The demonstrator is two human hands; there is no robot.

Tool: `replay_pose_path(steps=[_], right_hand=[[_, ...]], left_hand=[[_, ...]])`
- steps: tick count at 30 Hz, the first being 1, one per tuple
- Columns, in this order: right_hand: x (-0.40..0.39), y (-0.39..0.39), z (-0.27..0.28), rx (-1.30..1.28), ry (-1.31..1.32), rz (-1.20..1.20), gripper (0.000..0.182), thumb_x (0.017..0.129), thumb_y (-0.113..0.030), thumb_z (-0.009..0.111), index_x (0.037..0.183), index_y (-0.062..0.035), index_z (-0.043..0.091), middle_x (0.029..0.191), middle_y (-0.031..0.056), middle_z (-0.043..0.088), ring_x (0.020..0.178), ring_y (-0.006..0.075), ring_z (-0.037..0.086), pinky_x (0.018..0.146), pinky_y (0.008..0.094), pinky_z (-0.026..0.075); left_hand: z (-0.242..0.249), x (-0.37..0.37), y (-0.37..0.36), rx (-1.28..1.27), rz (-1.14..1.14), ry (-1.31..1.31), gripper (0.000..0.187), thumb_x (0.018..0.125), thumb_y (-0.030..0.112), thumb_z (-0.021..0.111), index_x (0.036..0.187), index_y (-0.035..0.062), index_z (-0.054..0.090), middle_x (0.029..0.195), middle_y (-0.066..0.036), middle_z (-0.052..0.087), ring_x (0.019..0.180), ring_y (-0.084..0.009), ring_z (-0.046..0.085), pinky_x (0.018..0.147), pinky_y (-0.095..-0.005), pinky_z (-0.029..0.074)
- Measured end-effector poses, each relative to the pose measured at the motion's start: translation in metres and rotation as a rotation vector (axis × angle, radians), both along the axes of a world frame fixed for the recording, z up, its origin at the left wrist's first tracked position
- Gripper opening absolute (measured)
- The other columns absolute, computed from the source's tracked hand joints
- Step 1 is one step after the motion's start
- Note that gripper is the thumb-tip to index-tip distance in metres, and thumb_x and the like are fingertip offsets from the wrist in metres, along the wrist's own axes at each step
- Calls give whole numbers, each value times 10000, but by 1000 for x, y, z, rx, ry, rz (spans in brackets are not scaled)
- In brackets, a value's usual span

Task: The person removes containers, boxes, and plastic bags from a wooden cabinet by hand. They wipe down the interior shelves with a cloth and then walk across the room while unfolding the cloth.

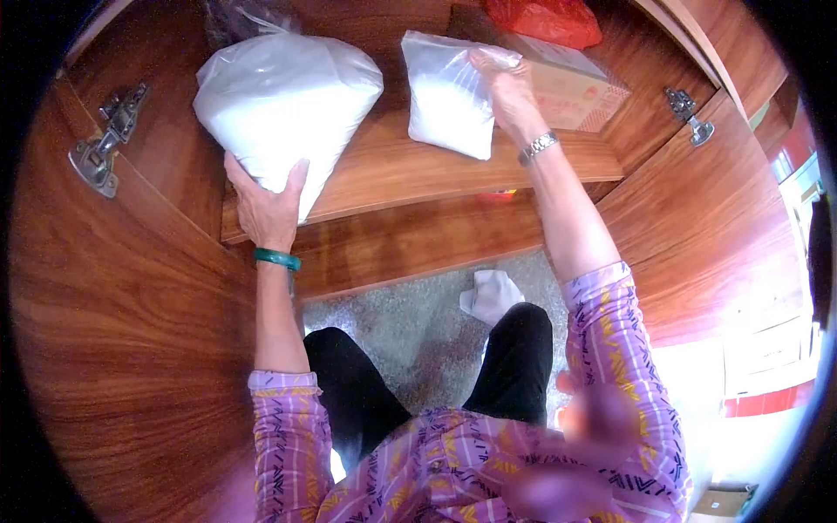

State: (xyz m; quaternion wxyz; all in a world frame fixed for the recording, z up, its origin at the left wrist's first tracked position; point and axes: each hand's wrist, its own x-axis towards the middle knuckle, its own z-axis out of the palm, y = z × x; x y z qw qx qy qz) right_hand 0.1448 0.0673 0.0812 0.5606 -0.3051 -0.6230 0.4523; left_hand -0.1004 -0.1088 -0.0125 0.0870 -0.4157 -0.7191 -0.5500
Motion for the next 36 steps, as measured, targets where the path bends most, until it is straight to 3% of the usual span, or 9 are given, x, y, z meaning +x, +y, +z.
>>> replay_pose_path(steps=[11, 13, 19, 26, 29, 30, 32, 33, 36], right_hand=[[21, -2, 13, -15, -103, 89, 177, 771, -123, 699, 894, -3, 652, 831, 66, 660, 727, 115, 593, 668, 275, 492], [25, 4, 17, 61, -196, 110, 162, 742, -125, 706, 821, 13, 672, 763, 73, 661, 680, 120, 601, 600, 262, 485], [26, 7, 34, 104, -463, 54, 96, 746, -118, 697, 798, -39, 681, 762, 43, 665, 684, 94, 590, 631, 248, 466], [20, 19, 57, 217, -791, -82, 152, 731, -164, 695, 758, -16, 677, 708, 26, 642, 672, 99, 581, 609, 241, 452], [8, 6, 78, 436, -1256, -108, 133, 717, -164, 662, 738, -33, 673, 660, 55, 630, 641, 144, 588, 599, 294, 456], [5, 2, 87, 432, -1256, -111, 133, 717, -164, 662, 738, -33, 673, 660, 55, 630, 641, 144, 588, 599, 294, 456], [-1, -2, 99, 270, -1416, 5, 363, 698, -344, 654, 775, 11, 670, 765, 181, 640, 813, 246, 624, 706, 330, 479], [-5, 6, 90, 367, -1269, -35, 256, 587, -241, 659, 527, 0, 595, 517, 156, 556, 535, 259, 584, 519, 364, 454], [-14, 22, 83, 609, -1408, -82, 222, 601, -228, 641, 607, -6, 627, 623, 184, 599, 593, 265, 602, 560, 352, 469]], left_hand=[[-3, -2, 1, -46, 4, -22, 1015, 653, 494, 707, 1366, 13, 168, 1251, -292, 397, 1131, -415, 432, 905, -455, 374], [-2, -2, 1, -34, -7, -21, 1017, 654, 496, 707, 1366, 10, 167, 1255, -290, 393, 1136, -413, 428, 908, -457, 371], [-4, -3, 1, -38, -6, -17, 1028, 657, 524, 696, 1366, 3, 164, 1272, -285, 373, 1163, -402, 405, 923, -464, 360], [-2, -2, 0, -52, -19, 6, 1033, 685, 546, 672, 1368, -23, 144, 1267, -321, 387, 1166, -433, 412, 957, -444, 345], [-3, -2, 0, -37, -16, 8, 1040, 681, 555, 670, 1369, -23, 145, 1282, -323, 364, 1185, -430, 391, 970, -446, 330], [-3, -2, 1, -38, -20, 9, 1040, 681, 555, 670, 1369, -23, 145, 1282, -323, 364, 1185, -430, 391, 970, -446, 330], [-3, -2, 1, -21, -19, 23, 1043, 684, 565, 661, 1370, -22, 140, 1289, -321, 352, 1196, -427, 380, 981, -454, 317], [-3, -2, 0, -22, -21, 23, 1043, 684, 565, 661, 1370, -22, 140, 1289, -321, 352, 1196, -427, 380, 981, -454, 317], [-2, -2, -1, -52, -13, -2, 1048, 683, 572, 657, 1372, -20, 135, 1295, -322, 345, 1194, -430, 381, 980, -462, 317]])
